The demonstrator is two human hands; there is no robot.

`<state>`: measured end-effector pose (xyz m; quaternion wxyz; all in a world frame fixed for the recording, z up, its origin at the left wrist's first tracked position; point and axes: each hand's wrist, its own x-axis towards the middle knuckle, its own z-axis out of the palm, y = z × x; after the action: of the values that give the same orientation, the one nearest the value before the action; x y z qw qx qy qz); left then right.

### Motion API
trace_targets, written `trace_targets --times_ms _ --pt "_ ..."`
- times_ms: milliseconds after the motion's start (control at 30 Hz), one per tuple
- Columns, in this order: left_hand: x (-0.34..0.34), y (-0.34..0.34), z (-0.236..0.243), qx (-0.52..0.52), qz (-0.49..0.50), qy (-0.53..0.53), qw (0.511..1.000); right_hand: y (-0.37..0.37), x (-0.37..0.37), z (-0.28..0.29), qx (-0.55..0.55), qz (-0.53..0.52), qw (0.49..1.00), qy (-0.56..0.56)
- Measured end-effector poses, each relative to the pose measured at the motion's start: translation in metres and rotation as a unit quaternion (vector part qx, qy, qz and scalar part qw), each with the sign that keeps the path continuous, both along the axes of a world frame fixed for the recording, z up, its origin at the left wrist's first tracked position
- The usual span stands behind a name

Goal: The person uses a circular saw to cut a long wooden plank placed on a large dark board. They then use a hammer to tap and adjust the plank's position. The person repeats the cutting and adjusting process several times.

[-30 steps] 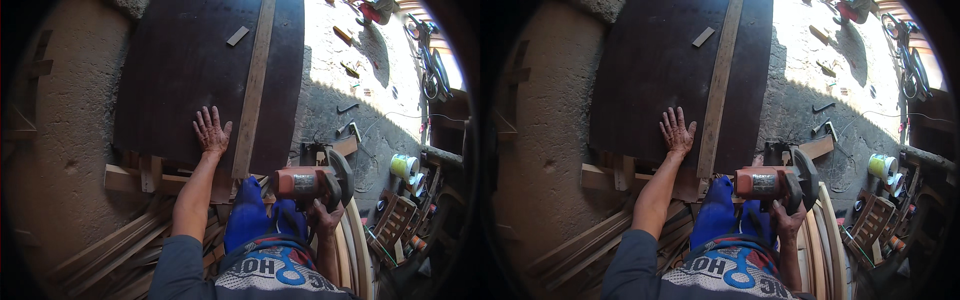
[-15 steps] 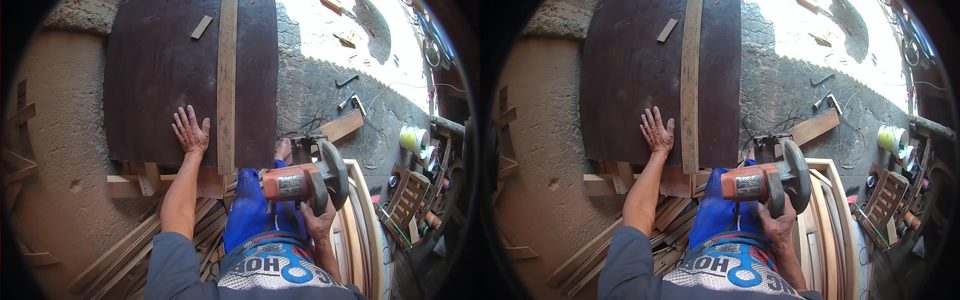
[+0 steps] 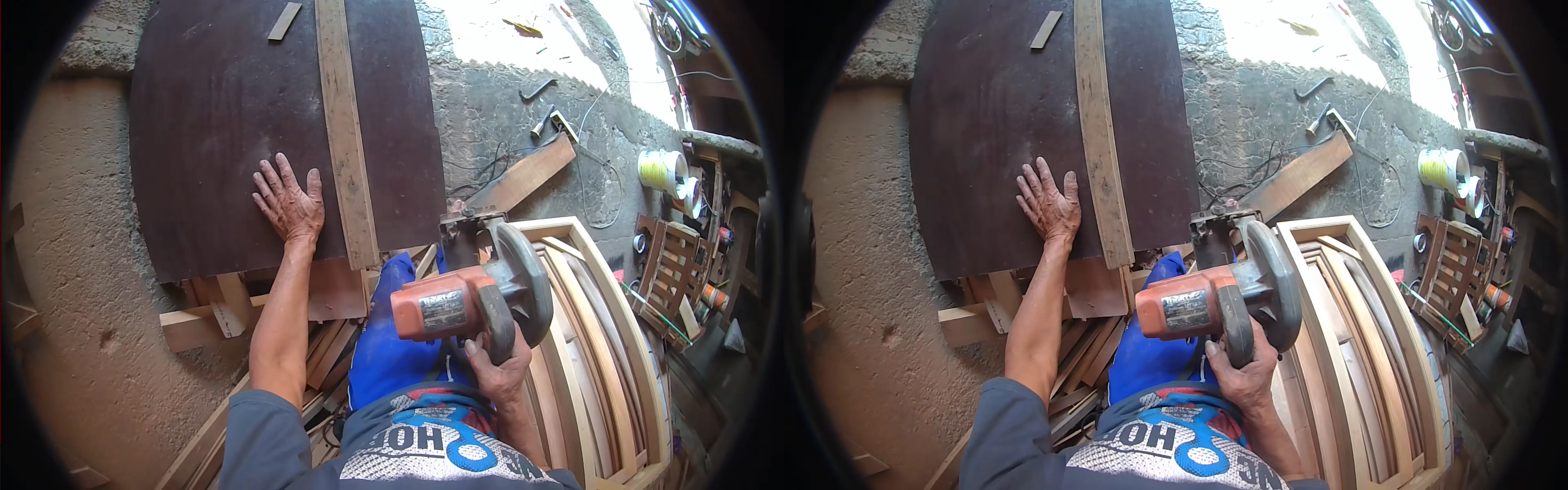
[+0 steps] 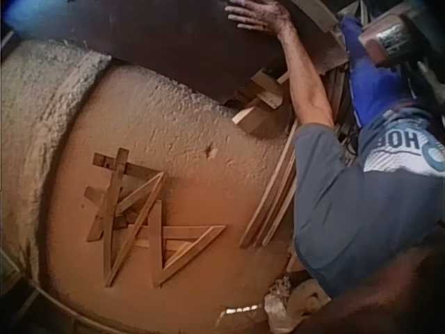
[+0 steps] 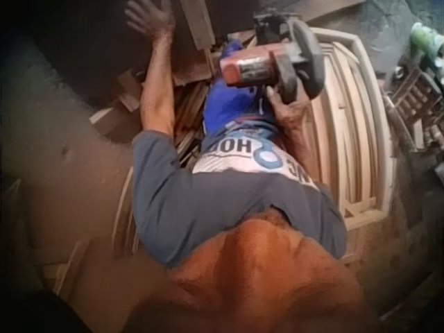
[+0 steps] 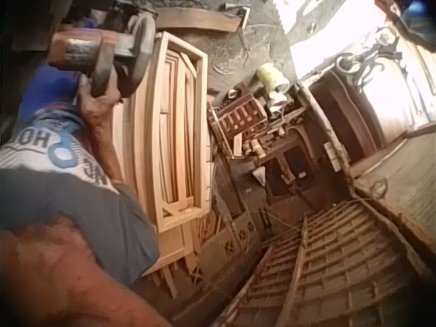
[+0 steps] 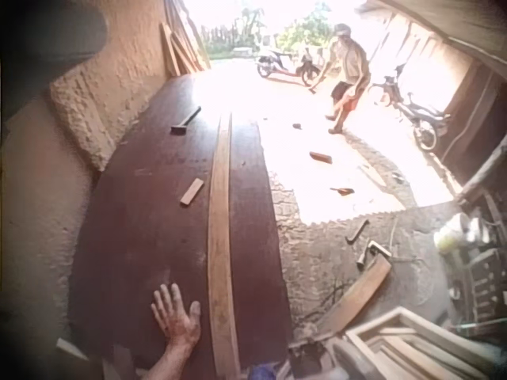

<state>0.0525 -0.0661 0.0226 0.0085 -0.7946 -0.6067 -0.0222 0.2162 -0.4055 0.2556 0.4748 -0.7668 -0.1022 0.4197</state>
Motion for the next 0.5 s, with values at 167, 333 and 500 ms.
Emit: trace_targets --times_ms 167,333,500 --pt "0.001 -0.001 0.000 -0.005 0.006 -0.027 1.000 0.002 -0.023 0.004 0.006 0.018 1.000 -0.020" --pt "0.014 -0.012 0.026 -0.104 -0.020 -0.220 0.970 0.000 -0.037 -0.003 0.007 0.051 0.998 -0.024" --pt "0.010 -0.064 0.062 -0.069 -0.121 -0.260 0.956 0.000 -0.044 -0.005 0.017 0.072 0.997 -0.014"
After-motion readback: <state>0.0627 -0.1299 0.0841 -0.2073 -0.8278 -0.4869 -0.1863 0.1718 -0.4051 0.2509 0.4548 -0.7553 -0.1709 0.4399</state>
